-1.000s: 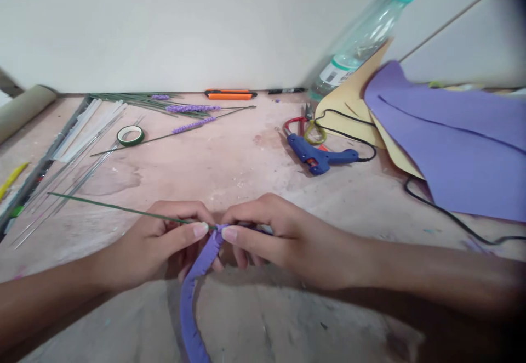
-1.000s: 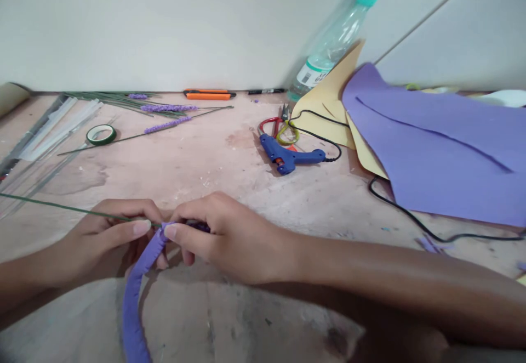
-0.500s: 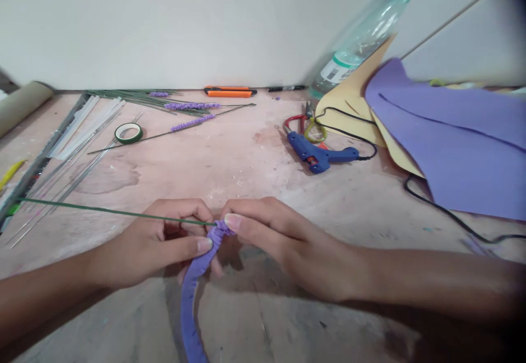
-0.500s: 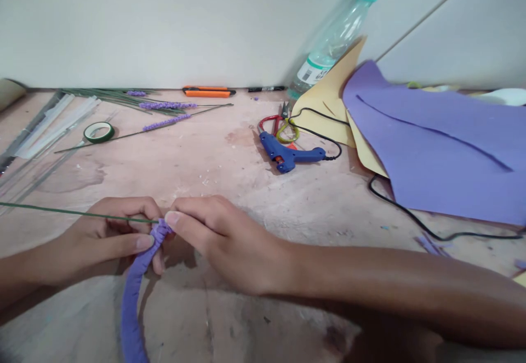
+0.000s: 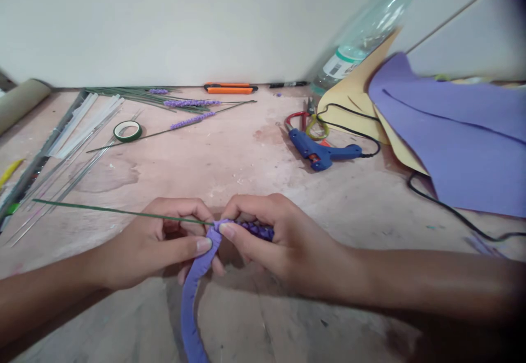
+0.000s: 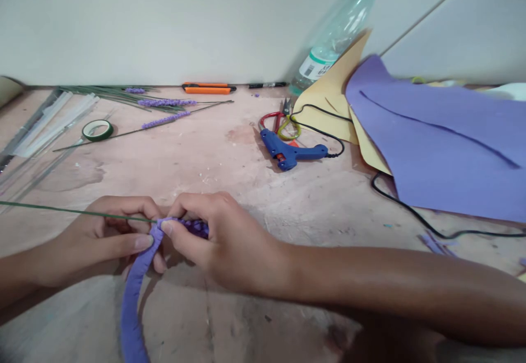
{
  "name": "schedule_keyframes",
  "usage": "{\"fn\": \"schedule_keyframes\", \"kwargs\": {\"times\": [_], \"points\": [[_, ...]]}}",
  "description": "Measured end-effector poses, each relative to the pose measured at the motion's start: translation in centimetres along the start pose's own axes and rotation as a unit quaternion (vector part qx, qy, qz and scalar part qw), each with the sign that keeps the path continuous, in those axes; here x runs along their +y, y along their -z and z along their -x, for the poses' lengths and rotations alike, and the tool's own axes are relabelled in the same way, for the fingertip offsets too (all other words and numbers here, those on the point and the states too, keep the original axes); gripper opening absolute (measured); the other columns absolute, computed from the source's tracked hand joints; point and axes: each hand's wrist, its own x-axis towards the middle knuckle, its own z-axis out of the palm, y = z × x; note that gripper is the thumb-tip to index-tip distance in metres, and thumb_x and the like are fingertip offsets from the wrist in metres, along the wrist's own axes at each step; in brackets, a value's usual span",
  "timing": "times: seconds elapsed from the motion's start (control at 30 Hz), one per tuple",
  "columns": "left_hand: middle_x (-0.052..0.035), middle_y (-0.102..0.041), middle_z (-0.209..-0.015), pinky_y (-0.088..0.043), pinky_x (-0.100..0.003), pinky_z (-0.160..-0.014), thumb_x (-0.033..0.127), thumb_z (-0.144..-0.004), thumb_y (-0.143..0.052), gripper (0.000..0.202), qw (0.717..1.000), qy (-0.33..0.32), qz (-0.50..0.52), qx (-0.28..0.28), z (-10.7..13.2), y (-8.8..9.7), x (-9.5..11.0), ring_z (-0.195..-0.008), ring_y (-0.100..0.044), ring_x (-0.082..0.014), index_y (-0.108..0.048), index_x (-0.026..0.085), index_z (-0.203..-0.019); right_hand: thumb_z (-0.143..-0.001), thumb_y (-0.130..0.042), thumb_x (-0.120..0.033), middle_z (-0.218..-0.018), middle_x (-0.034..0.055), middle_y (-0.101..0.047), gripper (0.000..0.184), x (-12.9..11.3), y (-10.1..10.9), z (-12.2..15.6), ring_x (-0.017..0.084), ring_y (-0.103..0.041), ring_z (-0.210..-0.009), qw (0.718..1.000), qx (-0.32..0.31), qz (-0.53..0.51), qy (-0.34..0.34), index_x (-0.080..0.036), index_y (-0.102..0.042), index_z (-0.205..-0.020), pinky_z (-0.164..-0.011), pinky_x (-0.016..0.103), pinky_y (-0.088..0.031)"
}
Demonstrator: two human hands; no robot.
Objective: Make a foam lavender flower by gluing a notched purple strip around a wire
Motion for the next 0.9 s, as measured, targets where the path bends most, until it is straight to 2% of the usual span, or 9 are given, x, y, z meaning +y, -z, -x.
{"fn": "schedule_keyframes", "kwargs": {"times": [0.17,0.27,0.47,0.67,0.77,0.9], "points": [[-0.0121,-0.08,-0.082,-0.051,-0.023,-0.061,0.045,-0.092,-0.07,0.03,0.994,0.018,0.112,-0.004,-0.11,-0.44,-0.02,-0.067,-0.07,-0.0159,-0.069,0.015,-0.092,-0.098,-0.057,-0.024,-0.066,-0.002,-0.065,0.021,0.12,-0.17,0.23,0.007,-0.053,-0.054,1.0,0.002,0.006,0.012,-0.016,-0.06,-0.079,-0.053,0.018,-0.042],[-0.0116,-0.08,-0.079,-0.052,-0.023,-0.062,0.042,-0.091,-0.071,0.029,0.989,0.016,0.146,0.006,-0.22,-0.69,0.02,-0.07,-0.073,-0.0176,-0.07,0.014,-0.089,-0.096,-0.059,-0.025,-0.067,-0.0013,-0.065,0.019,0.18,-0.36,0.32,0.007,-0.053,-0.054,0.999,0.021,0.021,0.017,-0.015,-0.061,-0.08,-0.053,0.019,-0.042],[-0.0091,-0.079,-0.08,-0.054,-0.023,-0.065,0.038,-0.096,-0.067,0.025,0.994,-0.006,0.113,0.005,-0.21,-0.66,-0.06,-0.073,-0.075,-0.0174,-0.069,0.014,-0.088,-0.097,-0.058,-0.026,-0.068,-0.0019,-0.065,0.019,0.24,-0.26,0.22,0.007,-0.054,-0.054,0.999,-0.006,-0.033,0.001,-0.016,-0.059,-0.081,-0.053,0.019,-0.045],[-0.0102,-0.079,-0.08,-0.053,-0.025,-0.064,0.04,-0.098,-0.063,0.027,0.998,-0.013,0.054,0.006,-0.1,-0.34,-0.39,-0.073,-0.073,-0.0184,-0.065,0.015,-0.087,-0.103,-0.046,-0.032,-0.065,-0.0008,-0.058,0.037,0.25,0.44,-0.2,0.008,-0.052,-0.057,0.996,-0.061,-0.053,-0.036,-0.014,-0.059,-0.073,-0.054,0.02,-0.044],[-0.0101,-0.079,-0.081,-0.053,-0.024,-0.064,0.04,-0.097,-0.064,0.026,0.998,-0.008,0.06,0.003,-0.07,-0.38,-0.36,-0.073,-0.073,-0.0183,-0.065,0.015,-0.088,-0.102,-0.049,-0.031,-0.064,-0.0002,-0.06,0.036,0.15,0.38,-0.26,0.008,-0.051,-0.054,0.996,-0.062,-0.033,-0.051,-0.014,-0.061,-0.073,-0.052,0.02,-0.042],[-0.0099,-0.079,-0.081,-0.054,-0.025,-0.066,0.039,-0.095,-0.068,0.026,0.995,0.003,0.101,0.002,-0.17,-0.58,-0.19,-0.073,-0.074,-0.018,-0.066,0.015,-0.085,-0.1,-0.053,-0.028,-0.062,-0.0003,-0.061,0.032,-0.05,0.16,-0.13,0.007,-0.052,-0.053,0.999,-0.033,0.004,-0.027,-0.013,-0.063,-0.073,-0.052,0.019,-0.041]]}}
